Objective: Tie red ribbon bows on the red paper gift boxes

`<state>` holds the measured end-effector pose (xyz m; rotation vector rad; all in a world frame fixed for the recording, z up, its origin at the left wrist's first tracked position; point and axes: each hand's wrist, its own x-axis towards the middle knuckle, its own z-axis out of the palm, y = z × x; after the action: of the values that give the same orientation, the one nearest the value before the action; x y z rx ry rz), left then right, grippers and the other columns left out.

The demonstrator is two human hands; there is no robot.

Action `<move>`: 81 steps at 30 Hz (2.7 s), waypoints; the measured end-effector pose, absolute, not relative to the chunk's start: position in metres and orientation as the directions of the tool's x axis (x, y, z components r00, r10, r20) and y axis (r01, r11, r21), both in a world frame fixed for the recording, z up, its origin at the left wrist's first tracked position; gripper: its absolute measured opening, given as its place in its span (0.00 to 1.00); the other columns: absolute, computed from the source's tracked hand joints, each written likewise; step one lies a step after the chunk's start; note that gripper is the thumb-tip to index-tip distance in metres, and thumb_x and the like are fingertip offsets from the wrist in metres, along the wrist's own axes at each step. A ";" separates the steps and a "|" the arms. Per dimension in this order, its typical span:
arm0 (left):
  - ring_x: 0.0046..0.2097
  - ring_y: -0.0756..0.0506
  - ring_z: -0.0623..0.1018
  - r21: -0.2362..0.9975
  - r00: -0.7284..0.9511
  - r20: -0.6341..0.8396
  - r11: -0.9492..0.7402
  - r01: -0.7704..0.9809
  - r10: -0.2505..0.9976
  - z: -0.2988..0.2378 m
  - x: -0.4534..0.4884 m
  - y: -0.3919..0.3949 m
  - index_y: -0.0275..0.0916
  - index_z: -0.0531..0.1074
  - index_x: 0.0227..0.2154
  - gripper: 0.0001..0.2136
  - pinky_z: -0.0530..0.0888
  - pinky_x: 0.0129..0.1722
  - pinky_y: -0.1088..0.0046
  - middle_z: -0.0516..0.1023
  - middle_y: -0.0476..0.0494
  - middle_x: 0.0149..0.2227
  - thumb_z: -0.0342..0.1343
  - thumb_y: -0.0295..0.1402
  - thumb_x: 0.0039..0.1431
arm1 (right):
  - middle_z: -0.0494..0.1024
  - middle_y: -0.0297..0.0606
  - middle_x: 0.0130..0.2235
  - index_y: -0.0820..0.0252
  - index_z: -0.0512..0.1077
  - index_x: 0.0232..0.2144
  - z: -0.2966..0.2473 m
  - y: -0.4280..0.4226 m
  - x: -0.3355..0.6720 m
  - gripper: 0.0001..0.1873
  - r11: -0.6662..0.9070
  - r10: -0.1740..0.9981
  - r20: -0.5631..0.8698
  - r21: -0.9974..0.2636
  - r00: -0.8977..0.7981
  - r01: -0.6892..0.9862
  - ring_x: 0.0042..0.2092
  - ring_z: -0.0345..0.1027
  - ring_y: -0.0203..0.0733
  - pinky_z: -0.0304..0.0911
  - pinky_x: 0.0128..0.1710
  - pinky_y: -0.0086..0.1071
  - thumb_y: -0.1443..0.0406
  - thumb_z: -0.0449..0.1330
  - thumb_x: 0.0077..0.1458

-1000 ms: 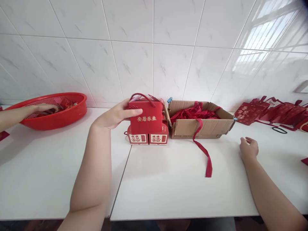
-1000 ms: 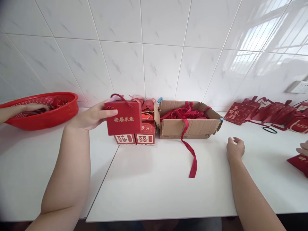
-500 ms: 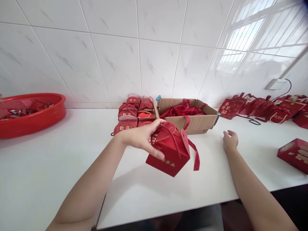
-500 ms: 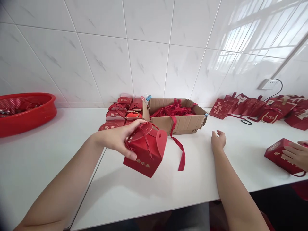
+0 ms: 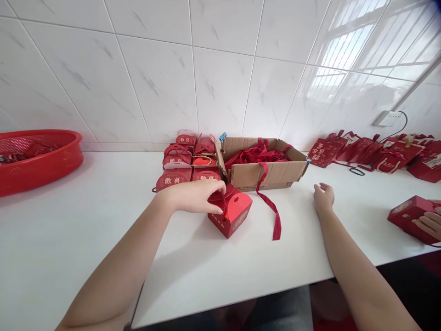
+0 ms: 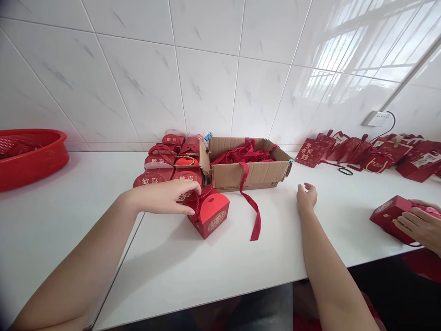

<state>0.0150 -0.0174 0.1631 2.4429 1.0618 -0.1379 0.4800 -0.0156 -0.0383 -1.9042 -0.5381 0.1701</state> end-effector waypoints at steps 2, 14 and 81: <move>0.37 0.42 0.74 0.365 0.679 -0.269 -0.580 0.729 0.684 0.166 0.013 -0.020 0.45 0.69 0.40 0.17 0.66 0.29 0.70 0.74 0.44 0.41 0.55 0.48 0.52 | 0.68 0.42 0.49 0.60 0.66 0.48 -0.039 -0.015 0.481 0.23 -0.302 0.444 0.134 -0.908 0.886 0.289 0.41 0.65 0.41 0.61 0.42 0.38 0.57 0.56 0.50; 0.30 0.45 0.71 0.243 0.581 -0.364 -0.528 0.814 0.728 0.172 0.003 -0.027 0.42 0.66 0.31 0.17 0.61 0.25 0.71 0.74 0.46 0.33 0.51 0.52 0.52 | 0.68 0.43 0.50 0.60 0.65 0.48 -0.041 -0.016 0.483 0.20 -0.308 0.457 0.144 -0.900 0.878 0.308 0.42 0.65 0.41 0.62 0.41 0.38 0.57 0.56 0.55; 0.35 0.44 0.72 0.373 0.634 -0.330 -0.520 0.768 0.699 0.154 0.044 -0.041 0.44 0.62 0.40 0.16 0.65 0.28 0.71 0.72 0.46 0.40 0.48 0.51 0.58 | 0.62 0.32 0.25 0.59 0.60 0.21 0.152 -0.024 0.300 0.11 0.216 0.961 0.276 -0.659 -0.036 0.721 0.28 0.54 0.34 0.50 0.27 0.30 0.63 0.56 0.52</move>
<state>0.0442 -0.0407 0.1541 2.3677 1.1506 -0.1890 0.2995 -0.0238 0.1516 -1.5612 -1.8127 0.4492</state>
